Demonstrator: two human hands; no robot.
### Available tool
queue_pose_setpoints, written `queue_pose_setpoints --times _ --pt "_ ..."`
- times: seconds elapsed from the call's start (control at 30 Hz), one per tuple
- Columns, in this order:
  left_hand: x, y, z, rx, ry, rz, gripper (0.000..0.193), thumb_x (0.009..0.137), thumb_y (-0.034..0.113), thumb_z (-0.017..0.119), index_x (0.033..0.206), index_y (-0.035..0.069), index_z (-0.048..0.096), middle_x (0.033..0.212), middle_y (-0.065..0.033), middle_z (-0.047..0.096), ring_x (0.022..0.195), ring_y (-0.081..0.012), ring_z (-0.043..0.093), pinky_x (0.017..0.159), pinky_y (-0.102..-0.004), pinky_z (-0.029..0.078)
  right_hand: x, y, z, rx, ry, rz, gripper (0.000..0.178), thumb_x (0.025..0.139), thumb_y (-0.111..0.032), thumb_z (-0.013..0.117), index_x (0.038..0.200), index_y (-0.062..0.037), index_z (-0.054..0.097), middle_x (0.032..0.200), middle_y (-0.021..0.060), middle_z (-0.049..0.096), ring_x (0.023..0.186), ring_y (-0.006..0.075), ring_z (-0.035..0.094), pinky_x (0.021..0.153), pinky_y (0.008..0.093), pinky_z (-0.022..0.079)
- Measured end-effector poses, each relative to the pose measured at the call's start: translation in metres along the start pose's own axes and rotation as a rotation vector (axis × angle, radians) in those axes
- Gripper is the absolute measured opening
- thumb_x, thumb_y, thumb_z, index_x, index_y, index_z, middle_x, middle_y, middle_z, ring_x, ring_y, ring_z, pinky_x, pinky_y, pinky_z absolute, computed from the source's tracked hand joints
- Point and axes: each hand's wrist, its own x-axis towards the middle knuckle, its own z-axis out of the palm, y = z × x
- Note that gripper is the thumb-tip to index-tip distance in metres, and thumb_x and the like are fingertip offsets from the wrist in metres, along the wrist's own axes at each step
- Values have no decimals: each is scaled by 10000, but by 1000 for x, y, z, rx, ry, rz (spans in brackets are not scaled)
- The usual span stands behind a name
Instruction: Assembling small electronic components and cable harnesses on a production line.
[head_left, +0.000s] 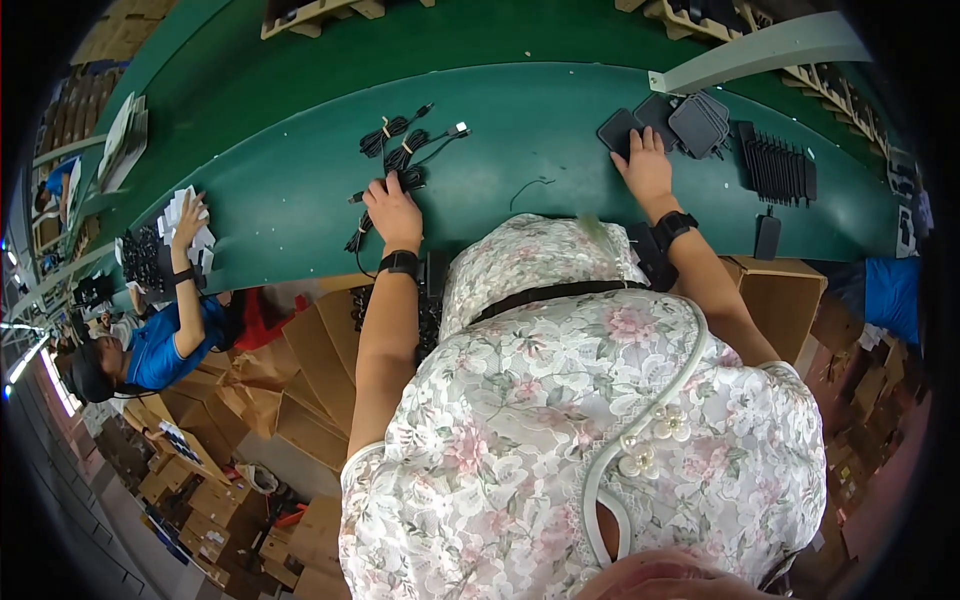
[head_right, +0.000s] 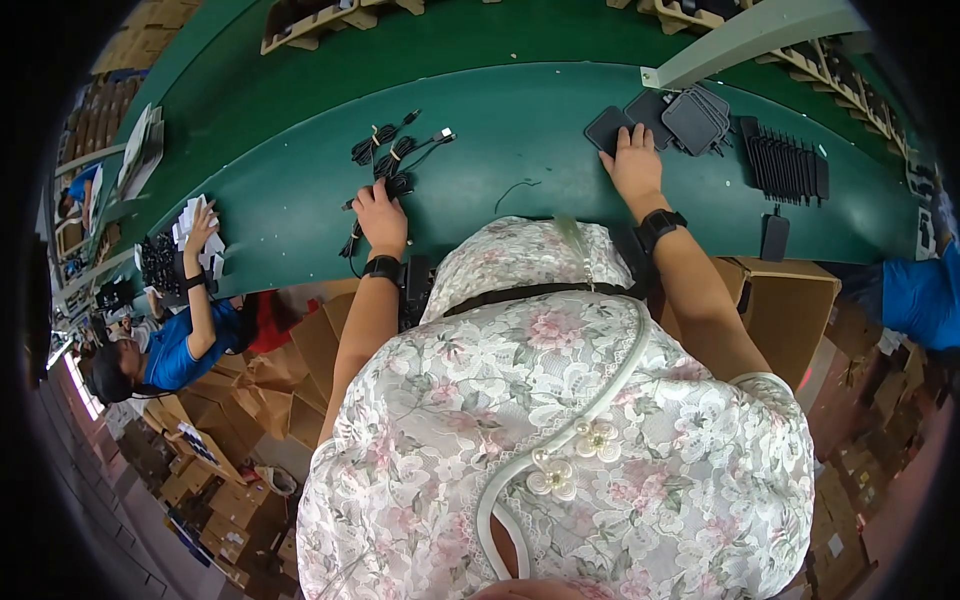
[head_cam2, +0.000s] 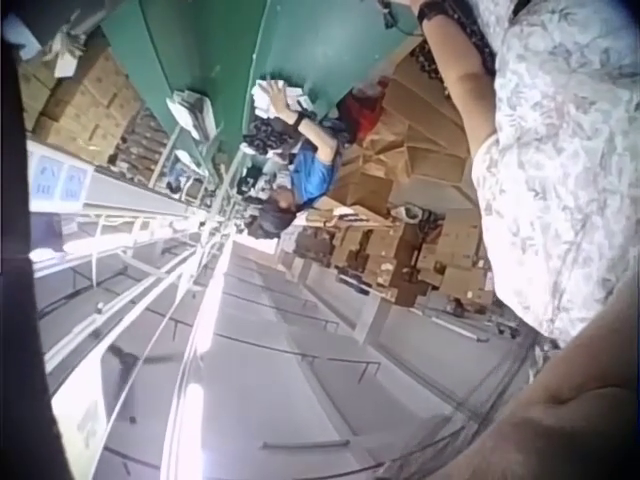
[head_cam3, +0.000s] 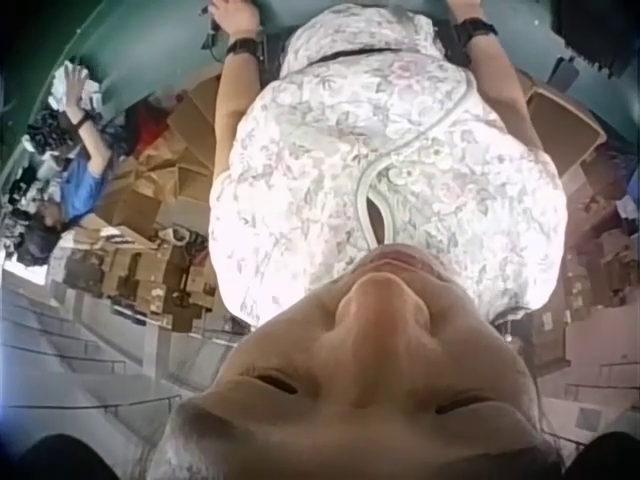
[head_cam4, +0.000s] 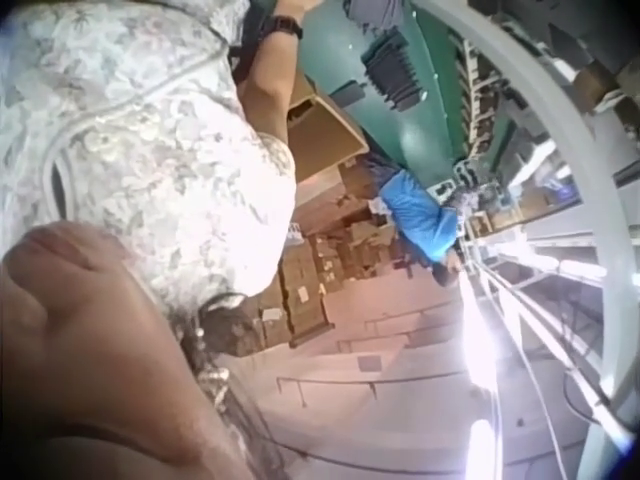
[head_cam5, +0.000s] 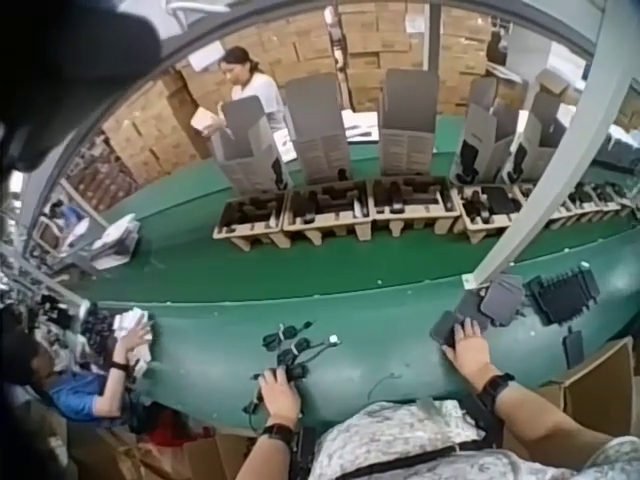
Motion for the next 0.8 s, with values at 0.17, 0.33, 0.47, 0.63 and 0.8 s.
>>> queue_pose_setpoints --times 0.17,0.33,0.47,0.63,0.8 --pt "-3 1 4 -34 7 17 461 723 73 607 1168 90 486 1083 -140 437 1029 -347 423 815 -430 416 14 6 -12 38 88 -104 381 824 -317 541 1077 -33 570 998 227 601 902 353 589 762 417 490" --pt "-1 1 2 -26 -17 -2 455 743 91 590 1184 93 475 1102 -140 430 1062 -351 408 816 -450 407 43 17 -49 -5 -8 -24 227 824 -282 533 874 -75 614 666 172 611 680 326 610 592 433 487" --pt "0 4 -1 -23 -44 -23 443 760 92 565 1193 92 469 1119 -142 429 1078 -352 404 822 -452 402 79 26 -63 198 142 -55 227 817 -274 563 874 -59 607 670 160 609 644 339 591 545 413 484" --pt "-9 4 -7 -20 13 -10 432 775 88 535 1201 95 465 1140 -142 430 1083 -351 406 837 -447 401 170 23 -122 1066 258 291 247 847 -264 589 796 -25 553 626 57 564 545 159 573 480 299 479" --pt "-12 10 -19 -94 95 -3 453 736 64 578 1177 81 471 1069 -145 459 1016 -348 431 846 -437 402 261 56 -146 1034 496 227 274 868 -257 578 900 14 553 750 88 589 650 139 577 518 290 494"
